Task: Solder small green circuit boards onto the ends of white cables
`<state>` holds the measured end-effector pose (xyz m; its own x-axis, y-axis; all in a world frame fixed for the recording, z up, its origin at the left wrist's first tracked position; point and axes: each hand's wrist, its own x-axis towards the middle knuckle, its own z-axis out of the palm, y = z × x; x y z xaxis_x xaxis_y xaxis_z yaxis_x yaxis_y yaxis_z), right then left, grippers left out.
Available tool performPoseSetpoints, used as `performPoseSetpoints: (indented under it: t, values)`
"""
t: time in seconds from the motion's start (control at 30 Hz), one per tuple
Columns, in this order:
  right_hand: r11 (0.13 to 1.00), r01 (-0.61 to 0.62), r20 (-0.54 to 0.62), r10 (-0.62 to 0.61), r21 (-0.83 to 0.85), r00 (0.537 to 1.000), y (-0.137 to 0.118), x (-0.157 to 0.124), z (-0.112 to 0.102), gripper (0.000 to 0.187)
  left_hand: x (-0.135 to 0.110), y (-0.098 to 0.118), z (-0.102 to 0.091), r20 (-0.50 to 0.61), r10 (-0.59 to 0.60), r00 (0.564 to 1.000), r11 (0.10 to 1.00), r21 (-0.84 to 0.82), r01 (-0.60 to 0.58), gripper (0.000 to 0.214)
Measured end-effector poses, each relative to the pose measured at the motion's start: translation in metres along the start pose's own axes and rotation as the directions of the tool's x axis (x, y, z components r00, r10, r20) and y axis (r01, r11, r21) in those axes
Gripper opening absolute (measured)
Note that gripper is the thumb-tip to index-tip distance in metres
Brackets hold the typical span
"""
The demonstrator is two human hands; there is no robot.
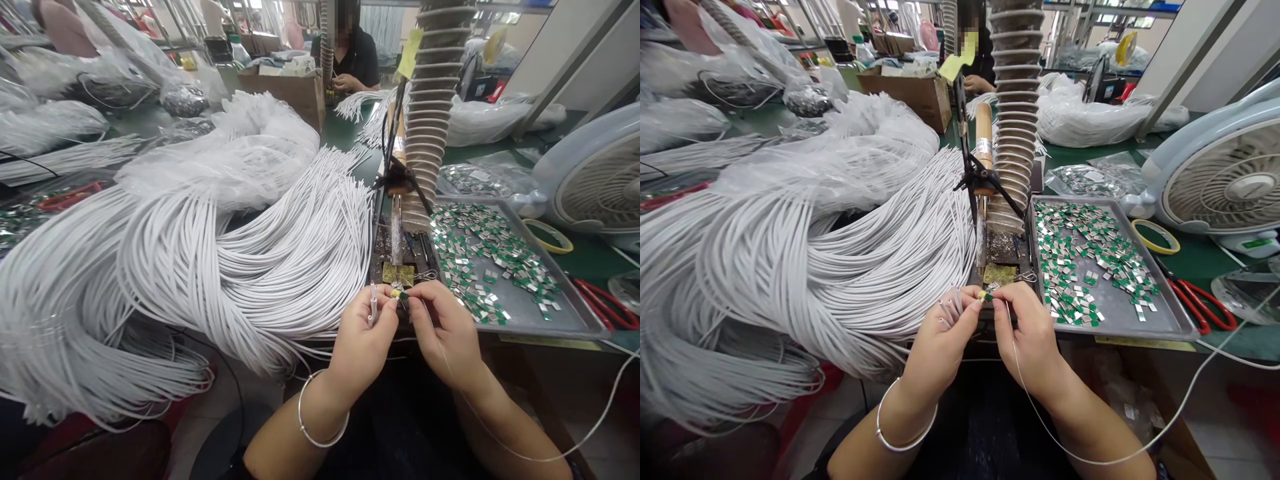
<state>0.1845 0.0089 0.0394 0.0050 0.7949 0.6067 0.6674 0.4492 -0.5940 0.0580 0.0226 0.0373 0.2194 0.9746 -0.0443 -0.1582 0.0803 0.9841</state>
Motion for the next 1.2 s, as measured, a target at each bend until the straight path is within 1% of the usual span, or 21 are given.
performPoseSetpoints:
  t: [0.13,0.23,0.37,0.5,0.57,0.67,0.83,1.2]
  values:
    - [1.0,0.002,-0.004,-0.002,0.015,1.0,0.001,-0.002,0.002,0.012,-0.001,0.001,0.001,-0.005,0.009,1.0,1.0,0.002,-0.009,0.014]
    - [1.0,0.016,-0.029,-0.015,0.025,0.999,0.004,-0.006,0.004,0.02,0.0,0.002,0.002,-0.001,-0.002,1.0,0.999,-0.033,0.002,0.015]
    - [0.998,0.067,-0.106,-0.064,0.02,0.992,0.008,-0.014,0.007,0.033,0.002,0.004,0.002,-0.024,-0.033,0.999,0.999,-0.041,0.032,0.013]
    - [0.992,0.124,-0.202,-0.125,-0.019,0.971,0.01,-0.022,0.011,0.038,0.004,0.004,0.001,-0.043,-0.062,0.997,0.998,-0.025,0.061,0.011]
    - [0.992,0.129,-0.243,-0.123,0.008,0.962,0.009,-0.025,0.014,0.039,0.004,0.004,0.001,-0.038,-0.067,0.997,0.998,-0.026,0.066,0.011]
    - [0.991,0.132,-0.254,-0.118,0.037,0.96,0.007,-0.025,0.016,0.035,0.004,0.004,0.001,-0.04,-0.071,0.997,0.997,-0.022,0.07,0.012]
    - [0.988,0.149,-0.246,-0.153,-0.036,0.957,0.004,-0.021,0.016,0.026,0.002,0.008,0.0,-0.042,-0.078,0.996,0.997,-0.032,0.076,0.014]
    - [0.985,0.162,-0.261,-0.172,-0.059,0.95,0.007,-0.022,0.018,0.026,0.003,0.008,-0.001,-0.022,-0.069,0.997,0.996,-0.067,0.067,0.016]
